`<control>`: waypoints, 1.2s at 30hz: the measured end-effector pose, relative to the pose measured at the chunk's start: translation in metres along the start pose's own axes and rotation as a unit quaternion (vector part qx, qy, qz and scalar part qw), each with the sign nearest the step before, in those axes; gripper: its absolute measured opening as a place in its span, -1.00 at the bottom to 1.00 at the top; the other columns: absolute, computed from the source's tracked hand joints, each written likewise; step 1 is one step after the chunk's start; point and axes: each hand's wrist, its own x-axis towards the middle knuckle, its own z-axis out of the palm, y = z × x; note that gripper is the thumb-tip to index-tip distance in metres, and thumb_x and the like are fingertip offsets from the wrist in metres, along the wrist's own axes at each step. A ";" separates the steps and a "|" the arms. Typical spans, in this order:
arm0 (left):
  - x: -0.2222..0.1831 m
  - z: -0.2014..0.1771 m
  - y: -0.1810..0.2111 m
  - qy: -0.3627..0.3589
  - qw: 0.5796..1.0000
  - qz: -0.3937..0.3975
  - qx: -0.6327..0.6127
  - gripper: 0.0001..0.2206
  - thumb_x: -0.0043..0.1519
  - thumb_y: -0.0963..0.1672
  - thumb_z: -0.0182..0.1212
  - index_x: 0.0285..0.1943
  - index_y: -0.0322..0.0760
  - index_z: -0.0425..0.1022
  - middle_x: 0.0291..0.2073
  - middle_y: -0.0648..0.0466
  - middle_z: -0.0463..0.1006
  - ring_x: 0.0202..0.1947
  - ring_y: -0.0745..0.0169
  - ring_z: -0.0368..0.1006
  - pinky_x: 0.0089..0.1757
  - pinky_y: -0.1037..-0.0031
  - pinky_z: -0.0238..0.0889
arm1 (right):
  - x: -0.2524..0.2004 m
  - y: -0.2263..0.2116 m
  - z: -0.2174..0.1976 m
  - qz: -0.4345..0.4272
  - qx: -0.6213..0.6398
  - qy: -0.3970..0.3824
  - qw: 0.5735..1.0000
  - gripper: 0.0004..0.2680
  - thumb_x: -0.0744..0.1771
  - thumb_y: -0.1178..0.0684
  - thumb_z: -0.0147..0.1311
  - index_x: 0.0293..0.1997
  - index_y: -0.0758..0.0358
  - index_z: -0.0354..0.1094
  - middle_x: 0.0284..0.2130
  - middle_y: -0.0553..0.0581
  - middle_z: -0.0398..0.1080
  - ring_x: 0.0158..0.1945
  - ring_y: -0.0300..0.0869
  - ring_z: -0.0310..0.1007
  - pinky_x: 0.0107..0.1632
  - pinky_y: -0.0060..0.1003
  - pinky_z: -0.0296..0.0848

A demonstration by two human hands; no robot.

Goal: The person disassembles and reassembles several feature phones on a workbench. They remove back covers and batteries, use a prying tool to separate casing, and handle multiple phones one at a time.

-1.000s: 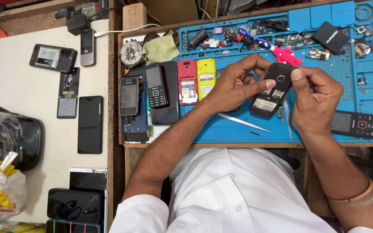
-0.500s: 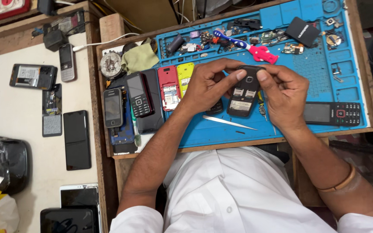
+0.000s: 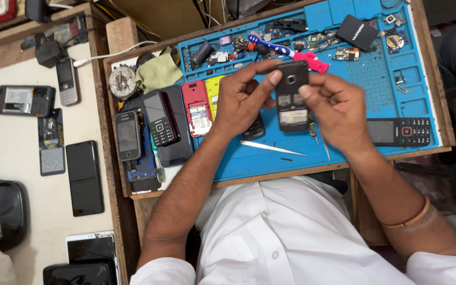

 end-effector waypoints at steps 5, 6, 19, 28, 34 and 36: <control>0.006 -0.010 -0.003 0.055 0.998 0.027 -0.029 -0.71 0.40 -0.09 0.25 0.24 -0.29 0.53 -0.08 0.13 0.67 -0.45 0.57 0.49 -0.38 0.65 0.43 | 0.007 -0.010 -0.042 -0.009 -0.088 0.020 0.996 -0.73 0.44 0.19 0.15 0.31 0.44 0.33 -0.18 0.08 0.53 -0.14 -0.40 0.47 -0.04 -0.53 0.46; 0.006 -0.012 -0.004 0.068 0.997 0.028 -0.021 -0.72 0.40 -0.09 0.25 0.23 -0.29 0.54 -0.07 0.13 0.67 -0.45 0.57 0.48 -0.38 0.65 0.42 | 0.007 -0.013 -0.053 -0.012 -0.122 0.029 0.992 -0.73 0.45 0.19 0.15 0.31 0.45 0.34 -0.19 0.08 0.52 -0.14 -0.41 0.47 -0.05 -0.53 0.45; 0.009 -0.040 0.007 0.117 0.961 0.127 0.215 -0.78 0.35 -0.10 0.35 0.12 -0.19 0.60 -0.24 0.12 0.69 -0.47 0.42 0.42 -0.42 0.49 0.25 | 0.003 -0.026 -0.101 -0.041 -0.520 0.048 0.852 -0.83 0.42 0.14 0.32 0.06 0.43 0.50 -0.22 0.25 0.51 -0.26 -0.21 0.50 -0.24 -0.42 0.41; 0.012 -0.065 -0.004 0.104 0.891 0.131 0.422 -0.80 0.28 -0.01 0.29 -0.10 -0.15 0.59 -0.32 0.11 0.65 -0.29 0.07 0.60 -0.32 0.19 0.39 | -0.018 -0.033 0.013 -0.217 -0.544 -0.107 0.804 -0.71 0.34 -0.13 0.36 0.03 0.23 0.51 -0.20 0.16 0.51 -0.20 -0.04 0.51 -0.09 -0.14 0.43; 0.015 -0.068 -0.015 0.131 0.886 0.135 0.424 -0.78 0.27 0.00 0.28 -0.10 -0.17 0.58 -0.32 0.09 0.65 -0.29 0.03 0.60 -0.29 0.16 0.42 | -0.004 -0.021 0.080 -0.209 -0.624 -0.160 0.736 -0.54 0.27 -0.35 0.29 0.12 0.19 0.51 -0.29 0.14 0.48 -0.36 -0.01 0.47 -0.27 -0.09 0.40; 0.014 -0.068 -0.016 0.129 0.892 0.127 0.413 -0.78 0.26 0.00 0.28 -0.11 -0.17 0.58 -0.33 0.08 0.65 -0.31 0.02 0.60 -0.31 0.15 0.41 | -0.002 -0.020 0.083 -0.209 -0.626 -0.159 0.734 -0.59 0.30 -0.31 0.28 0.09 0.19 0.51 -0.30 0.14 0.48 -0.37 -0.02 0.47 -0.29 -0.11 0.40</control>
